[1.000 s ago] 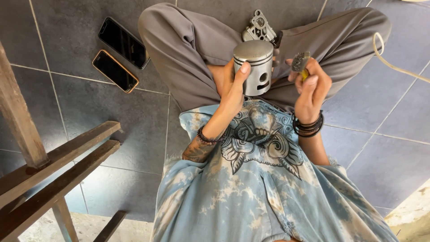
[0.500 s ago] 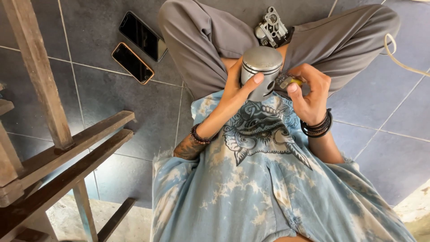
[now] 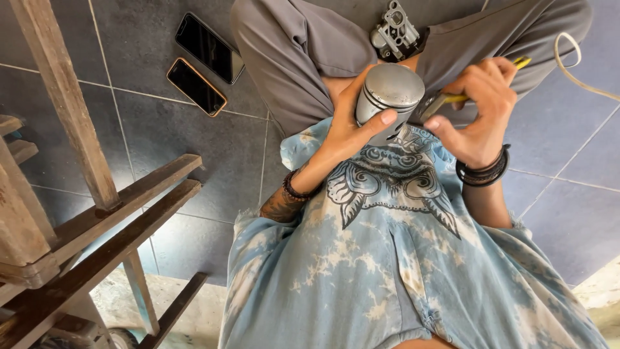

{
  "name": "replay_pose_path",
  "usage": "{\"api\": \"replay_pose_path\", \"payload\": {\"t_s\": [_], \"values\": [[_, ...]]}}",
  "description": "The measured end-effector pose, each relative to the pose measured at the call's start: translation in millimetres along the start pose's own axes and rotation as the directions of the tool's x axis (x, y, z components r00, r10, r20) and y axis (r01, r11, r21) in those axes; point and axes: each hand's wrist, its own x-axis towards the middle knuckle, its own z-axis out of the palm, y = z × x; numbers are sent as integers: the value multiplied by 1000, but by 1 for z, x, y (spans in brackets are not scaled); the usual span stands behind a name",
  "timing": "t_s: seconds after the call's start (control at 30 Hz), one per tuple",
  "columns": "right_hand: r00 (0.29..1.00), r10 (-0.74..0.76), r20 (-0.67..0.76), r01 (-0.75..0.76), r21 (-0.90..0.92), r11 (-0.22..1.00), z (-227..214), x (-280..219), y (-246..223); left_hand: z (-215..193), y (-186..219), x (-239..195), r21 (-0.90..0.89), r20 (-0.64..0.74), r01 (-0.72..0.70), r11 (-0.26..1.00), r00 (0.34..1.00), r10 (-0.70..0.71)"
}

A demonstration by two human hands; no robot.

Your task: The person sits on the floor and uses a yellow-handled tool to scrape and clean the inside and outside surfaces of a metal piston. They rotate the piston to access different areas and continue the cleaning process.

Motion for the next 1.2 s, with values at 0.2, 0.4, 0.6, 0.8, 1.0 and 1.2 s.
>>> {"api": "replay_pose_path", "payload": {"t_s": [0.2, 0.4, 0.6, 0.8, 1.0, 1.2], "values": [[997, -56, -47, 61, 121, 991, 1, 4, -17, 0, 18, 8, 137, 73, -4, 991, 997, -6], [994, -6, -107, 11, 43, 999, 6, 2, 1, -1, 16, 11, 177, 34, -33, 984, 999, 27], [995, -28, -98, 37, 91, 995, 8, 5, 0, -2, 22, 11, 270, 31, -83, 959, 997, 77], [996, -64, -65, 72, 123, 990, 4, 14, -25, -1, 33, 15, 338, 66, -41, 940, 998, 19], [992, -3, -123, 11, 63, 998, 10, 13, -1, -7, 21, 15, 267, -2, -46, 963, 999, 48], [989, -88, -114, 113, 235, 965, 15, 7, 8, -13, 13, 15, 230, 38, -162, 960, 987, 157]]}}
